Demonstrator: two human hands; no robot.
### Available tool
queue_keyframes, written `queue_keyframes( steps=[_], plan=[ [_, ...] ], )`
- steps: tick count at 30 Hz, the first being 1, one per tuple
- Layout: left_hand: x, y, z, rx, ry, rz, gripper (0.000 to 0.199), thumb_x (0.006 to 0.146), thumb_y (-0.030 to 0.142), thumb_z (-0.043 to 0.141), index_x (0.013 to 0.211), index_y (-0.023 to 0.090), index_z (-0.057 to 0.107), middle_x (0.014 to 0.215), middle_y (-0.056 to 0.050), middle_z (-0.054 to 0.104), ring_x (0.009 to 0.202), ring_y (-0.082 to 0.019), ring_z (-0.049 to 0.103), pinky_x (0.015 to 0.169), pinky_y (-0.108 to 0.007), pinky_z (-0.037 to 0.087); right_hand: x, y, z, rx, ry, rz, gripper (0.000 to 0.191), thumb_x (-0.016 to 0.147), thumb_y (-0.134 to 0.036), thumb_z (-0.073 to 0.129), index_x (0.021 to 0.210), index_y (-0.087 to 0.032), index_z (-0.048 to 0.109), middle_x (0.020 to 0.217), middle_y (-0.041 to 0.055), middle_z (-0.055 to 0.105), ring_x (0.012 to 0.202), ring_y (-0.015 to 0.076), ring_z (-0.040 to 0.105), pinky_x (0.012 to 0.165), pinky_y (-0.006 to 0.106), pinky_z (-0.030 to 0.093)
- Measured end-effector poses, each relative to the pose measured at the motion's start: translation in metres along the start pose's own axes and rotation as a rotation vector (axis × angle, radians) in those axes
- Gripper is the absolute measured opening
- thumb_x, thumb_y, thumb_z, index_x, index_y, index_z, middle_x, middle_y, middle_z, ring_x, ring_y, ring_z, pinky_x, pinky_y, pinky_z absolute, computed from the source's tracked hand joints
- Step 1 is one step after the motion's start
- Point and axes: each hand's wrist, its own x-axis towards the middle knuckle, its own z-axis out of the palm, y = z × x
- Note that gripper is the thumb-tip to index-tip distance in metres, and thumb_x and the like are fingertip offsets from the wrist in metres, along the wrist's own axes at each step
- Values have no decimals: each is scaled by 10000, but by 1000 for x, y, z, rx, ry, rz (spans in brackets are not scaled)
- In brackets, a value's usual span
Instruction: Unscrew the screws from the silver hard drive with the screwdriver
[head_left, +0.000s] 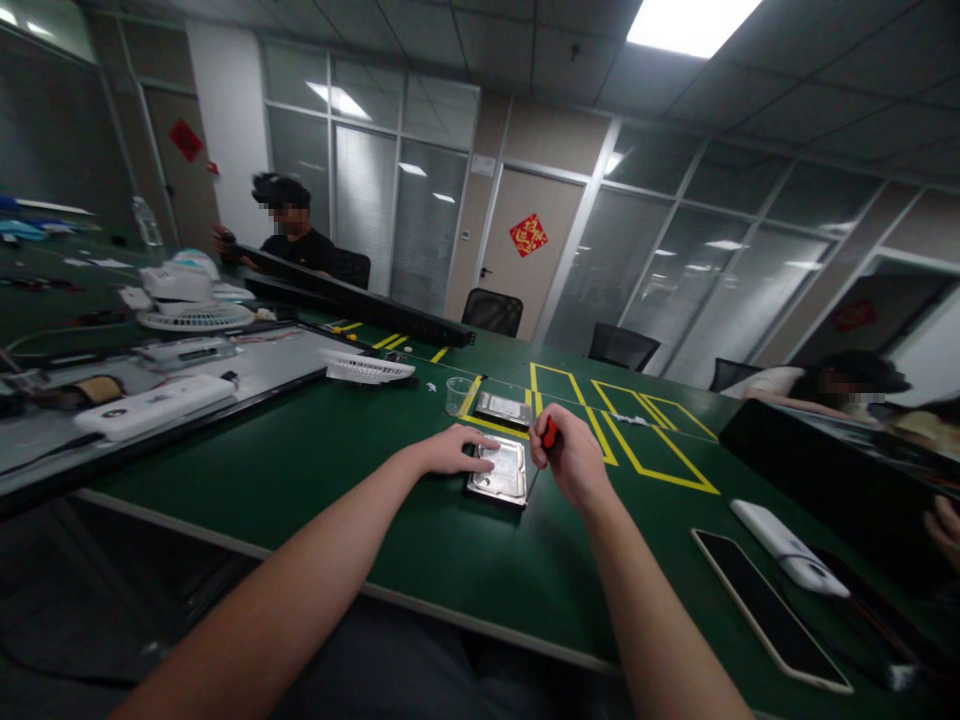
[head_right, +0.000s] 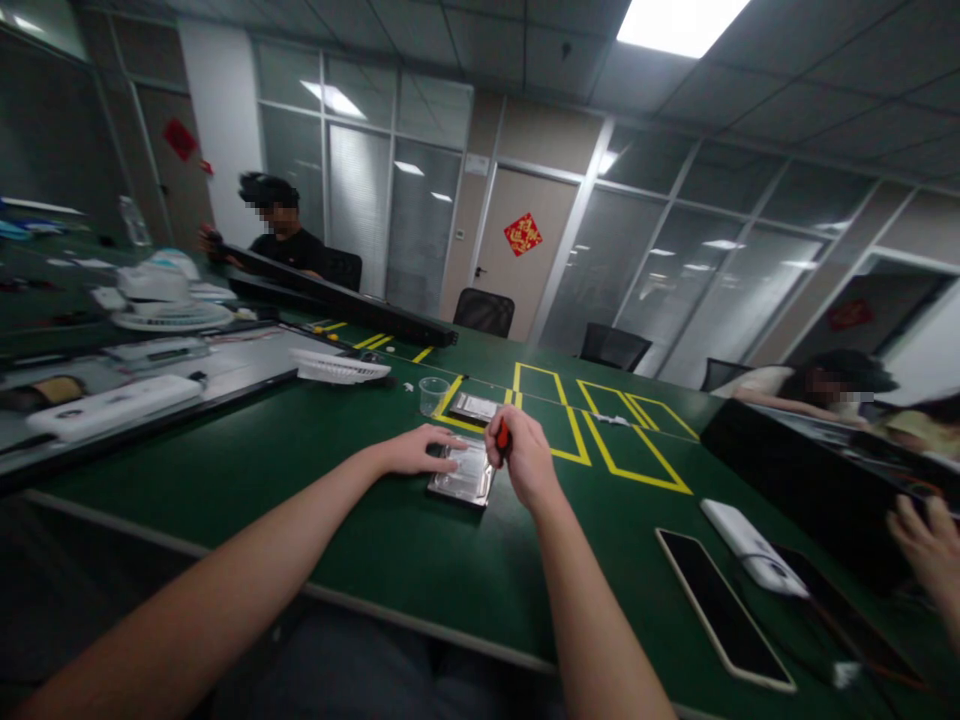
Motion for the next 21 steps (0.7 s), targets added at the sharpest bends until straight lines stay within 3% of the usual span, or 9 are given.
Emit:
queue_keyframes(
  steps=[14,21],
  plan=[
    [-2,3,-2,-22,-20,-36,650,832,643,688,1410,361,593,1531,-87,476,1431,-335,394,1195,-469,271,18,2,-1,177,-124,60,289,889,-311,453,646,-197,560,481,4,516,340,117,412,344,238,291],
    [-3,6,-3,-15,-20,-38,656,824,636,697,1400,335,608,1545,-80,473,1436,-339,397,1203,-458,269,14,7,-8,326,-90,73,298,909,-312,426,666,-194,551,496,-26,486,310,54,223,324,195,174]
  ],
)
